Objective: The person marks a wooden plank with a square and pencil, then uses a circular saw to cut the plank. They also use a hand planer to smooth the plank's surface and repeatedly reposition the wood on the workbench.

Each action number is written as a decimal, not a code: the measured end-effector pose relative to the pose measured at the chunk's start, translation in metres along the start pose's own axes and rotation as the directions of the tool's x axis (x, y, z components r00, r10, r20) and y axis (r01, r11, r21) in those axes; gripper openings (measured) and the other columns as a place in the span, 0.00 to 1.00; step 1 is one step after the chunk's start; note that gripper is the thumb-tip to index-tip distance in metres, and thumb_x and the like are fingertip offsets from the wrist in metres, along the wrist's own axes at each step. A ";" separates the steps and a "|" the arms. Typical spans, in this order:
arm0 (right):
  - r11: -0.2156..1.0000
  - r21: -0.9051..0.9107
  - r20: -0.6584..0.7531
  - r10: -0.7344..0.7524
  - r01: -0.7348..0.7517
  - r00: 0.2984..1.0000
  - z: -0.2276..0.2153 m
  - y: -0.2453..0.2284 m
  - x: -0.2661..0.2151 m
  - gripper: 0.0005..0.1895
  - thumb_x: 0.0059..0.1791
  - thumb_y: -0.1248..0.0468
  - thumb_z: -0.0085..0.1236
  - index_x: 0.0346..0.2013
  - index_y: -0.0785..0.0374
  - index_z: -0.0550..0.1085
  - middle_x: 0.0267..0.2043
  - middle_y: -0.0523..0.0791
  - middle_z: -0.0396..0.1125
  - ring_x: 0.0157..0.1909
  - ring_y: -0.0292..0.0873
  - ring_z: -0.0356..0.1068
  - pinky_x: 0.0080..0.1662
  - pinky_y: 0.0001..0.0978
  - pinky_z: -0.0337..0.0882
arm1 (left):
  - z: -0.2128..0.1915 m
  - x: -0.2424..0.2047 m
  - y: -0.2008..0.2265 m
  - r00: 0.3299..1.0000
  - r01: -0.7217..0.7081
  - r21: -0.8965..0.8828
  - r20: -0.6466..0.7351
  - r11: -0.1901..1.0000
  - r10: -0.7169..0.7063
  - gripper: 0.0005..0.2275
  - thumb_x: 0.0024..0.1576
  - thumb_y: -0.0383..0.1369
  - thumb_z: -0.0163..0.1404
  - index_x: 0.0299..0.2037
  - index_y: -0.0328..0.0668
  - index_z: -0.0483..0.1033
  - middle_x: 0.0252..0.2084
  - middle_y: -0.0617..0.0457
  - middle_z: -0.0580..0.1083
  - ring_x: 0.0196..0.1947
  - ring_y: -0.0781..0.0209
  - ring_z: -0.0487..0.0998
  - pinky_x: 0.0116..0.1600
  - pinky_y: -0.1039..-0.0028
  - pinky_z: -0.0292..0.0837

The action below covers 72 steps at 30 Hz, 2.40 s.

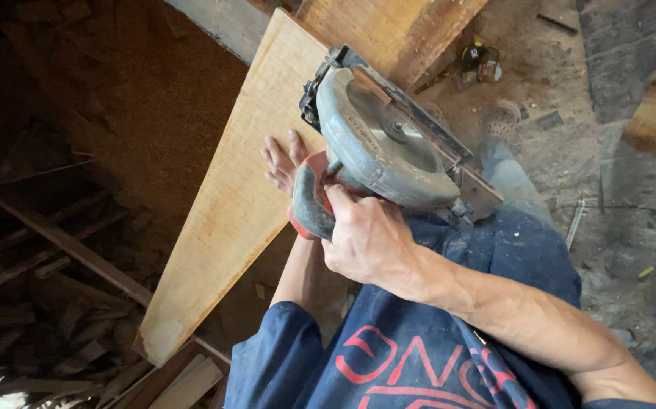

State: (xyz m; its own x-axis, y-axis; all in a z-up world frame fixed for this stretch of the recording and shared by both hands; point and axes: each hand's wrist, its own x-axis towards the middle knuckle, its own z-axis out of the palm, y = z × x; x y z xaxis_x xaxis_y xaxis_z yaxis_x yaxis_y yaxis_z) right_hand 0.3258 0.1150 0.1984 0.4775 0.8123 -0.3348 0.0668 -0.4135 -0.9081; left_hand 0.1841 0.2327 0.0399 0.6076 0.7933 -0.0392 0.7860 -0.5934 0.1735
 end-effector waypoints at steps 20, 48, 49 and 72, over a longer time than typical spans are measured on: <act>0.996 0.056 0.056 0.061 -0.064 0.997 0.007 -0.009 0.025 0.21 0.41 0.64 0.58 0.46 0.70 0.69 0.29 0.64 0.71 0.33 0.67 0.74 0.38 0.58 0.74 | -0.013 -0.001 0.027 0.990 -0.014 0.073 -0.139 0.997 0.024 0.26 0.63 0.44 0.46 0.71 0.47 0.65 0.76 0.39 0.56 0.77 0.39 0.54 0.75 0.42 0.44; 0.998 0.043 0.063 0.053 -0.056 0.997 0.012 -0.024 0.063 0.27 0.41 0.61 0.59 0.51 0.70 0.67 0.26 0.65 0.70 0.32 0.69 0.74 0.37 0.59 0.74 | -0.005 -0.006 0.023 0.991 0.025 0.113 -0.136 0.993 -0.009 0.30 0.59 0.47 0.48 0.71 0.45 0.62 0.76 0.38 0.54 0.77 0.38 0.49 0.75 0.44 0.41; 0.998 0.049 0.057 0.047 -0.050 0.997 0.013 -0.025 0.064 0.26 0.41 0.61 0.59 0.50 0.70 0.68 0.26 0.65 0.70 0.32 0.69 0.74 0.37 0.60 0.74 | -0.005 -0.006 0.023 0.991 0.028 0.112 -0.137 0.993 -0.013 0.31 0.59 0.47 0.48 0.71 0.45 0.61 0.76 0.38 0.53 0.77 0.38 0.49 0.75 0.44 0.41; 0.998 0.057 0.001 -0.007 0.007 1.000 0.027 -0.037 0.103 0.22 0.46 0.52 0.60 0.41 0.71 0.71 0.29 0.66 0.71 0.34 0.69 0.74 0.39 0.57 0.75 | 0.005 -0.005 0.019 0.991 0.036 0.119 -0.132 0.992 -0.020 0.36 0.55 0.51 0.50 0.72 0.43 0.56 0.76 0.38 0.50 0.77 0.36 0.44 0.75 0.42 0.37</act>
State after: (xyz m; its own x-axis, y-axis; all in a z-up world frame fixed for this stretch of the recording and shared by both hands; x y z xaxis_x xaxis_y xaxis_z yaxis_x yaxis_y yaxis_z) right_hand 0.3492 0.2251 0.1909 0.4759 0.8157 -0.3289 0.0197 -0.3838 -0.9232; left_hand 0.1962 0.2168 0.0384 0.5710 0.8163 0.0876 0.8155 -0.5762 0.0537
